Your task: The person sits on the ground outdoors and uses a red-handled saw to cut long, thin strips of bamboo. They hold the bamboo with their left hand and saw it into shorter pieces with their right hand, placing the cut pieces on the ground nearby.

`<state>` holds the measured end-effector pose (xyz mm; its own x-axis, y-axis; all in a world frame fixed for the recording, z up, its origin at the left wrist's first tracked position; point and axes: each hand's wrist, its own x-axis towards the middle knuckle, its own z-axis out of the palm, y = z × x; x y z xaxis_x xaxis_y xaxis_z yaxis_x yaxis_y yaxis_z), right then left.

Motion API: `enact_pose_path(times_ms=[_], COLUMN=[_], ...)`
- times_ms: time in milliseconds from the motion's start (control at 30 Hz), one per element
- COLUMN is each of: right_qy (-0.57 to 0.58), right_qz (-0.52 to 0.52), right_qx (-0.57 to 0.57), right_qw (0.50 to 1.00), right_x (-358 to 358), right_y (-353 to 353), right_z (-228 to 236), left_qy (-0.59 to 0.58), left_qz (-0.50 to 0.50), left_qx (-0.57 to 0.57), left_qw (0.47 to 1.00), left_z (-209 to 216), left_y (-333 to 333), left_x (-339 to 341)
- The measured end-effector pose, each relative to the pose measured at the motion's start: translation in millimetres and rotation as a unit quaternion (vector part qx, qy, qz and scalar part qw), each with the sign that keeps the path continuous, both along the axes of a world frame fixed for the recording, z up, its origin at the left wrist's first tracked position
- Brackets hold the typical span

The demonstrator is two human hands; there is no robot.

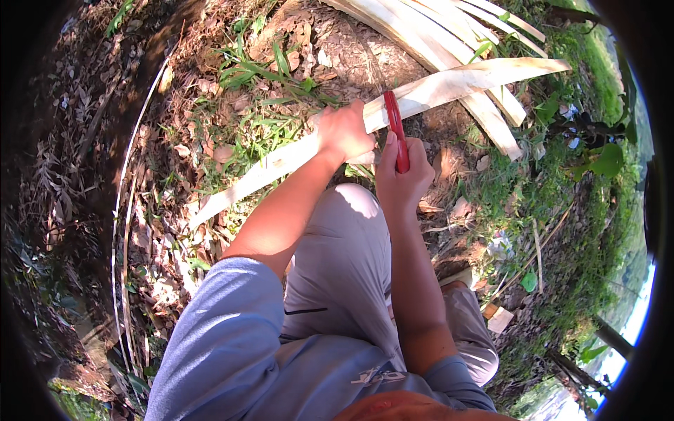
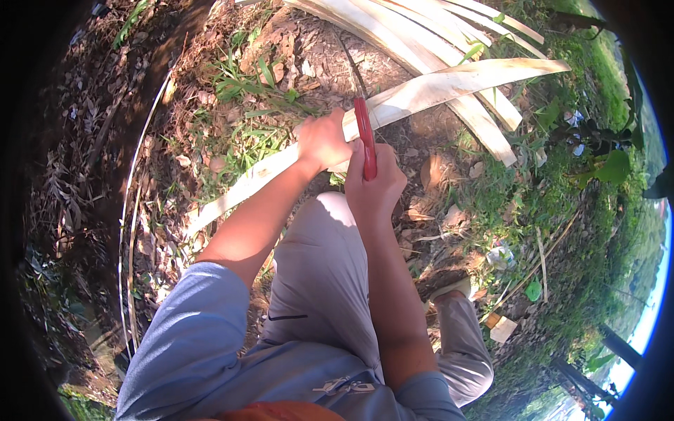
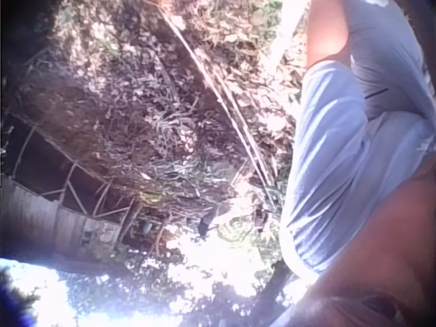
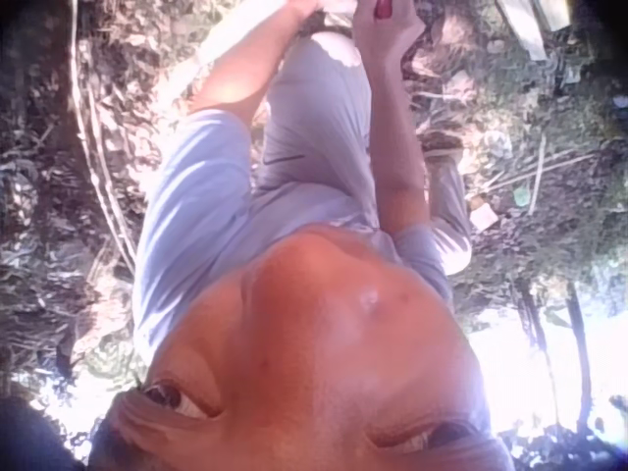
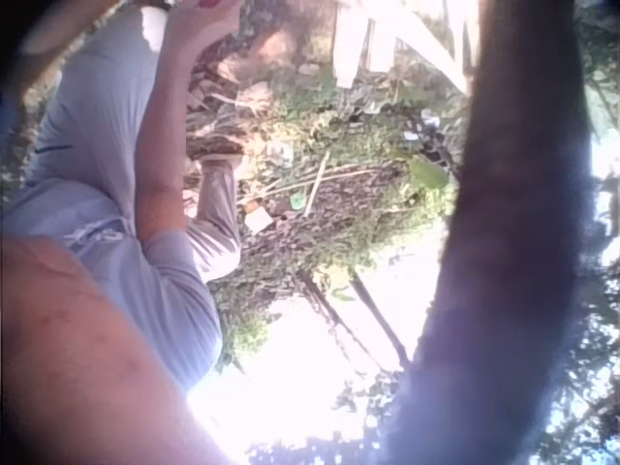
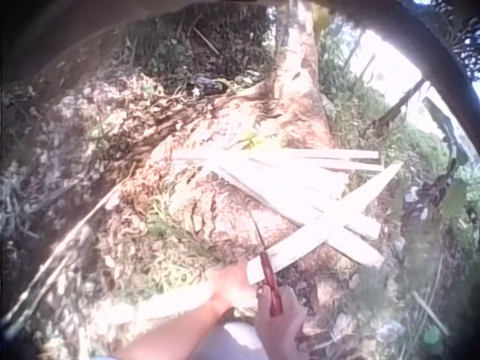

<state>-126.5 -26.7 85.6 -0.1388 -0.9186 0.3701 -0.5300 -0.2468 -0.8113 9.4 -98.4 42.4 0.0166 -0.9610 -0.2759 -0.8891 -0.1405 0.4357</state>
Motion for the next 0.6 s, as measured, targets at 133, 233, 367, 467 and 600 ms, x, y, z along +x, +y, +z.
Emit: enact_pose_path(times_ms=[133,233,367,467,600], right_qy=[0.007,0.004,-0.050,-0.016,-0.038], right_qz=[-0.043,0.034,0.155,0.137,0.125], right_qx=[-0.027,0.050,0.105,0.118,0.133], right_qw=[0.999,0.998,0.981,0.983,0.982], right_x=[0.9,-27.6,-43.9,-45.0,-56.7], right_y=[-44.7,-49.6,-46.4,-42.5,-34.8], right_z=[-3.1,1.6,5.5,20.4,13.9], left_qy=[0.003,0.003,0.017,0.026,0.018], left_qz=[-0.009,-0.004,0.006,0.012,0.016], left_qx=[-0.003,-0.028,-0.093,-0.056,-0.028], left_qw=[1.000,1.000,0.996,0.998,0.999], left_z=[-4.1,-8.5,-13.1,-4.0,6.3], left_y=[-2.3,3.3,4.5,6.0,6.9], left_x=[-4.1,1.6,1.1,-0.5,-3.8])
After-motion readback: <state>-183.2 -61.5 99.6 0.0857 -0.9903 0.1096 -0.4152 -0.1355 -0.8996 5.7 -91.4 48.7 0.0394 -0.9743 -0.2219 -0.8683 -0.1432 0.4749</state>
